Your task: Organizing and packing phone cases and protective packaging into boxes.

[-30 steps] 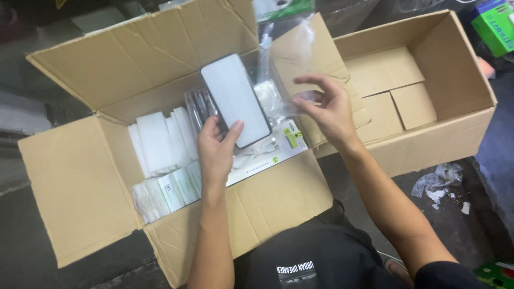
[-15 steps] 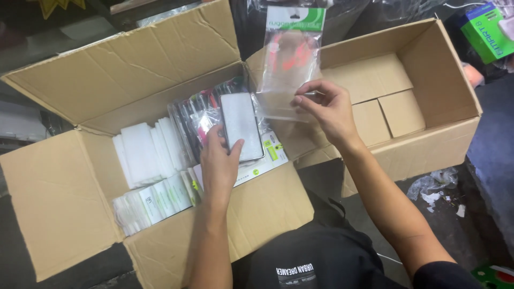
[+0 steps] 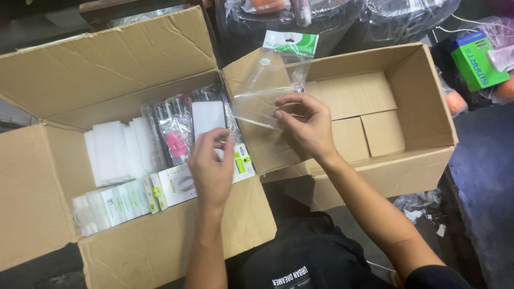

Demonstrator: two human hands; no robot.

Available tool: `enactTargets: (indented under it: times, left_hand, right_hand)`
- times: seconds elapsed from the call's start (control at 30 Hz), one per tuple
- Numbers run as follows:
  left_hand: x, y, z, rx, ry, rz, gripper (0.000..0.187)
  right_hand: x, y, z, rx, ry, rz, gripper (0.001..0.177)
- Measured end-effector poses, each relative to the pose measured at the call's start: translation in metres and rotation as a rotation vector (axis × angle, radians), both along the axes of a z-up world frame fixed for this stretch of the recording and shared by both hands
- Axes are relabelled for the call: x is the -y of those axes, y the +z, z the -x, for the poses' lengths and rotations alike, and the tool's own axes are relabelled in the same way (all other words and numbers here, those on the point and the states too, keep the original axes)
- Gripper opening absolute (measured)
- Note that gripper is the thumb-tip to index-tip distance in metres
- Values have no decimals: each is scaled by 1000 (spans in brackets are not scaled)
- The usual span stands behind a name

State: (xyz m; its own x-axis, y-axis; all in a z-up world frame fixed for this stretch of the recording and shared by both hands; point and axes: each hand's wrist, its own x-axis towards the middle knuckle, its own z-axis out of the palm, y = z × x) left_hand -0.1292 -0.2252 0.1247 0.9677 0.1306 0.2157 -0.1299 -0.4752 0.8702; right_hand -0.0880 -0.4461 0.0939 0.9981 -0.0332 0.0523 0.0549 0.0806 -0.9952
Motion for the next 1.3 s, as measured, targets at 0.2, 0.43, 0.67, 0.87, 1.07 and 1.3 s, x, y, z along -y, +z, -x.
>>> enactTargets:
  times: [0.2, 0.43, 0.67, 0.87, 1.07, 1.3]
  left_hand:
    - [60, 1, 2, 86, -153, 133, 13]
    - [88, -15, -4, 11, -55, 214, 14]
    - [101, -33, -3, -205, -136, 729, 19]
    - [100, -50, 1, -167, -129, 714, 14]
    - [95, -54, 0, -128, -126, 744, 8]
    - [83, -73, -1, -124, -130, 815, 4]
  right_hand:
    - [1, -6, 13, 220, -23, -34, 19]
    - [11, -22, 25, 127, -72, -156, 16]
    - [30, -50, 29, 59, 18, -226, 21]
    - [33, -30, 34, 179, 9, -62, 22]
    - [39, -11, 36, 77, 15, -100, 35]
    - [60, -11, 32, -4, 85, -63, 42]
